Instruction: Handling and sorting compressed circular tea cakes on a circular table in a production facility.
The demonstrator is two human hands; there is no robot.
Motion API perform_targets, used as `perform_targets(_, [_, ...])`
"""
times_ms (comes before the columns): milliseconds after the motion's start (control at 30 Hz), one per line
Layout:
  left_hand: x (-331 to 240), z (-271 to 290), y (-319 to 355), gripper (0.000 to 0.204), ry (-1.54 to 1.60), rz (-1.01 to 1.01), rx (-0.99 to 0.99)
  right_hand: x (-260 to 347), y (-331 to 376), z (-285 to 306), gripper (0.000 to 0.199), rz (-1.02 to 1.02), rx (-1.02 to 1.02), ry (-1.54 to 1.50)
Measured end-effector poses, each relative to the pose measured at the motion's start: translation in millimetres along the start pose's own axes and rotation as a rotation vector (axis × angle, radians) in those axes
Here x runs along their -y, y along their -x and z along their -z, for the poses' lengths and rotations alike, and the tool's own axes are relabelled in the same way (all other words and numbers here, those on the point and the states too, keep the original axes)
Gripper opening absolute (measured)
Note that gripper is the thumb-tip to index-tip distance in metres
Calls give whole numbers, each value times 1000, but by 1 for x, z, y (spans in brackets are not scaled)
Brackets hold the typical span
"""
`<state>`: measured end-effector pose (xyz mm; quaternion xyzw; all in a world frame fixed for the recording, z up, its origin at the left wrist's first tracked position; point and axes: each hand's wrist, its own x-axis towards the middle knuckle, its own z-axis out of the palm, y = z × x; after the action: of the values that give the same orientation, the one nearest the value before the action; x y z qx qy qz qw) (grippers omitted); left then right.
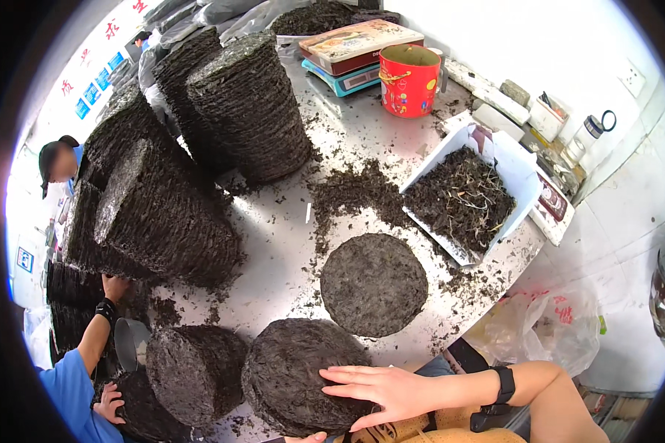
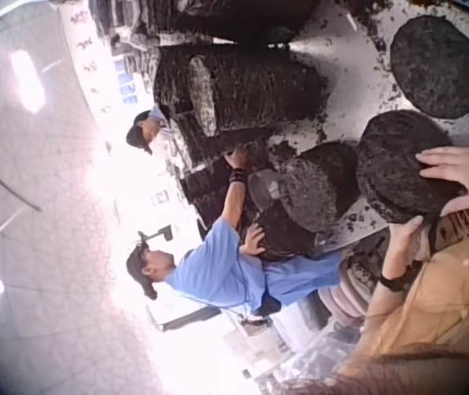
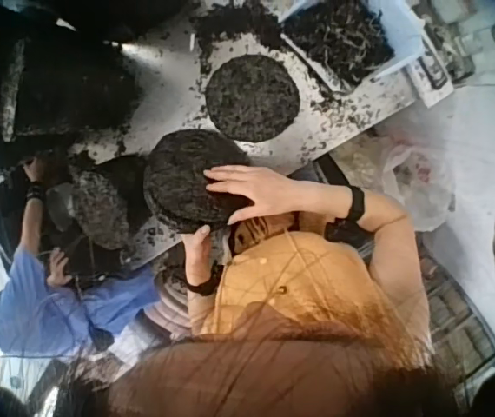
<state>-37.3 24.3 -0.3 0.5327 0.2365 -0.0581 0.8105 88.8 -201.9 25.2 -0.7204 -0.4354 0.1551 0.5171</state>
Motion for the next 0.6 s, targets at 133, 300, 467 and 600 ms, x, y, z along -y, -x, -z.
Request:
perform_targets(133, [0,1,-2,92,35,-3,-9,5,5,22,48,-106,-159,-137])
perform_targets(300, [-5,7,1,91,57,-18,-21,-29,26,57,42,-596,-855,-80])
perform_targets(467, [-4,9,1,91,82,-33,-17,-71,46,56,46,-519,-1153,-99])
perform_targets(600, [-7,14,5,90,97,-43,-25,-51,47,40,44,-508,-556,561])
